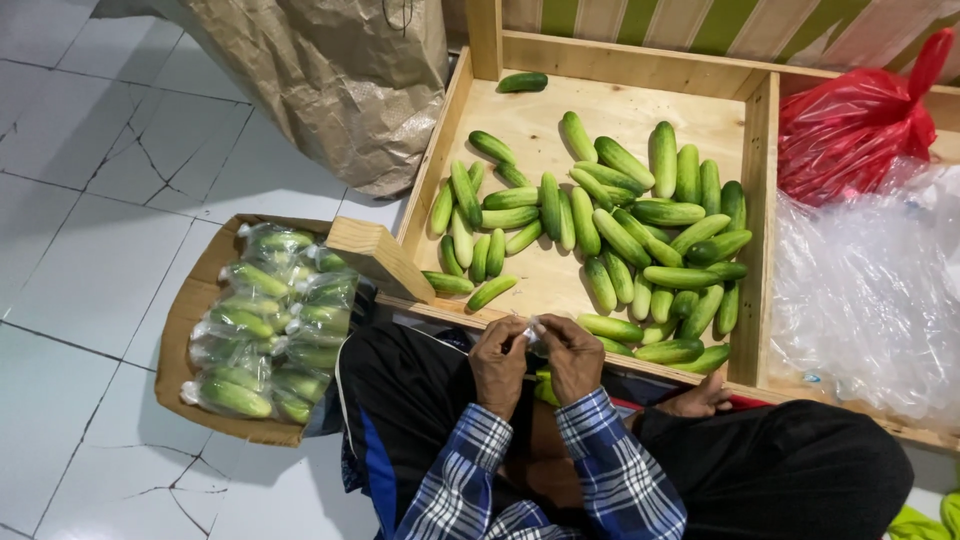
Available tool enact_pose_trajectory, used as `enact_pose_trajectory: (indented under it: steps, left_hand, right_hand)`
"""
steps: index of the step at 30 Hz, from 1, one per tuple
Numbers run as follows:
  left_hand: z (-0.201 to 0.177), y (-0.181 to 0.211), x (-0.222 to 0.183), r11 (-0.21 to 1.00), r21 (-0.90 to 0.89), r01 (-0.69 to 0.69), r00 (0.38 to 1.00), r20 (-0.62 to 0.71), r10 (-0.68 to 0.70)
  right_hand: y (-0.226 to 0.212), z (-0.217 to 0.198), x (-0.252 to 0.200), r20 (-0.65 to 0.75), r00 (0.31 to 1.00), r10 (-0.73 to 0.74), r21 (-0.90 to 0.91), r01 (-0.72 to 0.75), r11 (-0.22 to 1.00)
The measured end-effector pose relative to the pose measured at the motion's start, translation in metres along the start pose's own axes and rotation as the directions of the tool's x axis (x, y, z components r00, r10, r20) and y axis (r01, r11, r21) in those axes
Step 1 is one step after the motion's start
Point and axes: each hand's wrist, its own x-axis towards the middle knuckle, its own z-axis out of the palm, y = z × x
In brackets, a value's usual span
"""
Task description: The person puts cucumbers into plastic bags and places the bags into a box.
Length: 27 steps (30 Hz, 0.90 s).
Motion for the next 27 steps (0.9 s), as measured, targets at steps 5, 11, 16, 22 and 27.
enact_pose_trajectory:
  steps: [5,11,16,22,27]
  left_hand:
    - [-0.001,-0.018,0.001,0.958,-0.168,0.234,0.971,0.095,-0.221]
    - [-0.006,0.000,-0.004,0.996,-0.071,0.044,0.999,-0.027,-0.046]
    - [-0.011,0.013,-0.004,0.978,0.014,-0.207,0.971,-0.120,0.207]
    - [-0.017,0.013,0.002,0.980,0.028,-0.196,0.980,-0.028,0.197]
    - [-0.018,-0.019,0.013,0.927,-0.234,0.295,0.914,0.353,-0.202]
  right_hand:
    - [-0.008,0.002,-0.007,0.016,1.000,-0.006,0.047,0.005,0.999]
    - [-0.007,-0.006,0.006,0.040,0.994,0.103,-0.096,-0.099,0.990]
    - [-0.014,-0.015,0.008,0.167,0.983,0.075,-0.300,-0.021,0.954]
    - [-0.040,-0.027,0.002,0.367,0.921,-0.129,-0.063,0.162,0.985]
    - [-0.033,-0.026,0.000,0.329,0.929,-0.171,-0.052,0.199,0.979]
